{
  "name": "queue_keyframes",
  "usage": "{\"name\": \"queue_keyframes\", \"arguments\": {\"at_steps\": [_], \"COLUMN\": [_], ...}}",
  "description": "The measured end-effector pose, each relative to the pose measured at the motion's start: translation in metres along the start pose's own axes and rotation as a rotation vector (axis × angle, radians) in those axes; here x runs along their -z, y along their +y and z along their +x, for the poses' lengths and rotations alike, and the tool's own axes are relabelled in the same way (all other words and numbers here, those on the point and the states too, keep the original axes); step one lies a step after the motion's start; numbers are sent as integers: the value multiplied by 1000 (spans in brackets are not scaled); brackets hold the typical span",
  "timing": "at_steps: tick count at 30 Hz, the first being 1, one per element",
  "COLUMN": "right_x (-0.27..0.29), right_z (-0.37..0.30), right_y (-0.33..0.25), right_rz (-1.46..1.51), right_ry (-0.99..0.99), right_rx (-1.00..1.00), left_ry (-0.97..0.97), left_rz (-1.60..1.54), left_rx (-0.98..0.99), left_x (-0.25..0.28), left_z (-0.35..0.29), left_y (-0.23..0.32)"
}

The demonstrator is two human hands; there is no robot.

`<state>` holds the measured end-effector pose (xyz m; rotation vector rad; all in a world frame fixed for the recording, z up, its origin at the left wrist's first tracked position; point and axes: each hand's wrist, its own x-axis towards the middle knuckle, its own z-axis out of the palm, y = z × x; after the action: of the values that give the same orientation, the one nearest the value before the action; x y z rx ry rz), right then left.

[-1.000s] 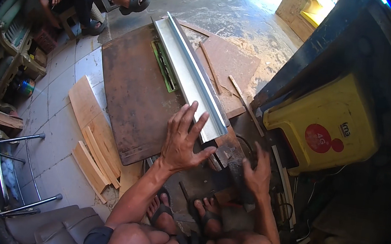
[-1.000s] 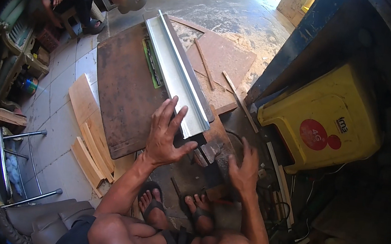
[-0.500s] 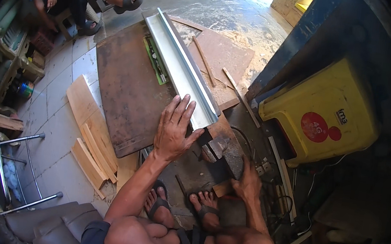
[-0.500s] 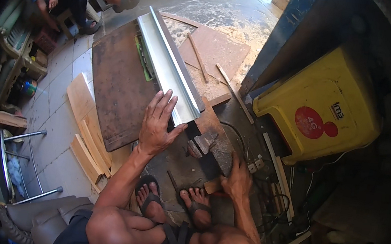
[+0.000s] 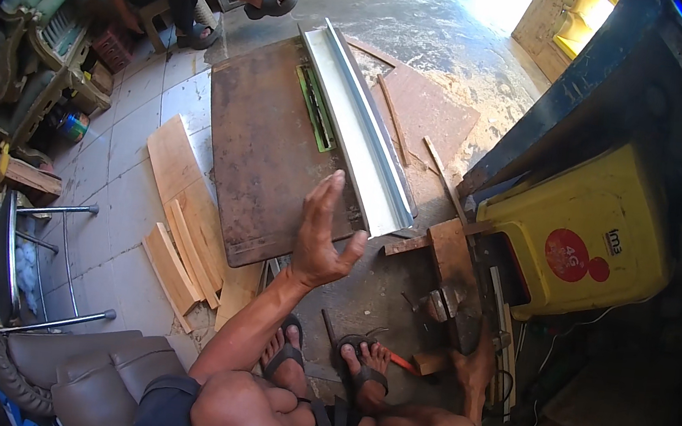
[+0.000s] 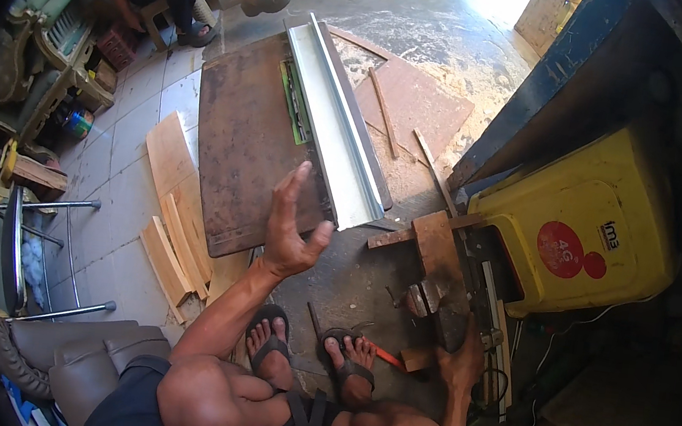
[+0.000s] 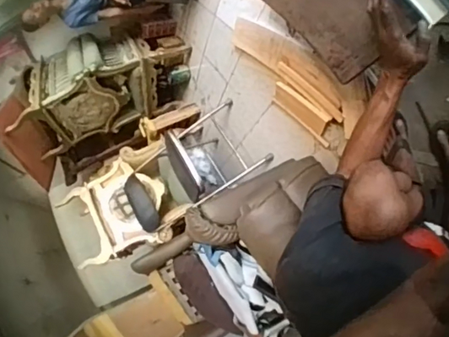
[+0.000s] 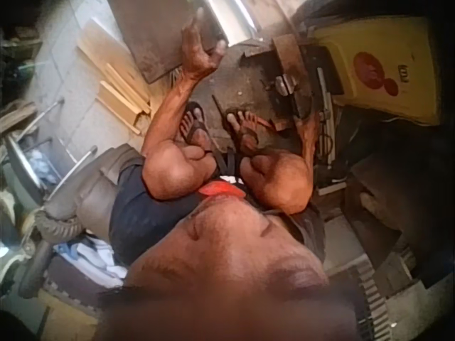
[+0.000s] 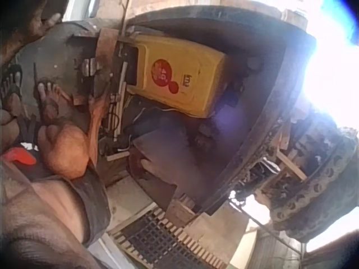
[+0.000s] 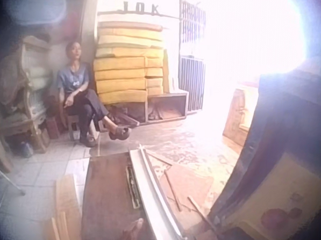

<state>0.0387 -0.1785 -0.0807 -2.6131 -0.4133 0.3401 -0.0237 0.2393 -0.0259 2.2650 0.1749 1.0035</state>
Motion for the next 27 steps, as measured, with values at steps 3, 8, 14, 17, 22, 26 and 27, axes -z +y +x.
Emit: {"name": "queue_keyframes", "arguments": {"at_steps": [3, 8, 14, 17, 22, 26, 27], "right_x": [6, 6, 28, 51, 67, 59, 56], "right_z": [1, 5, 4, 10, 47, 67, 72], "right_y": [-9, -3, -14, -37, -125, -205, -219], "right_rz": [-16, -30, -105, -158, 61, 183, 205], "right_ry": [-56, -90, -230, -225, -1, 62, 76], "right_rx": [-62, -15, 21, 76, 176, 424, 501], "left_ry": [106, 239, 268, 260, 281, 268, 270], "left_rz": [-137, -447, -448, -390, -335, -291, -283], "left_rx": [134, 330, 399, 393, 356, 352, 349], "left_x": [7, 4, 1, -2, -1, 3, 2], "left_z": [-7, -6, -8, -7, -7, -6, -5], "left_y": [-3, -8, -11, -12, -14, -10, -10]}}
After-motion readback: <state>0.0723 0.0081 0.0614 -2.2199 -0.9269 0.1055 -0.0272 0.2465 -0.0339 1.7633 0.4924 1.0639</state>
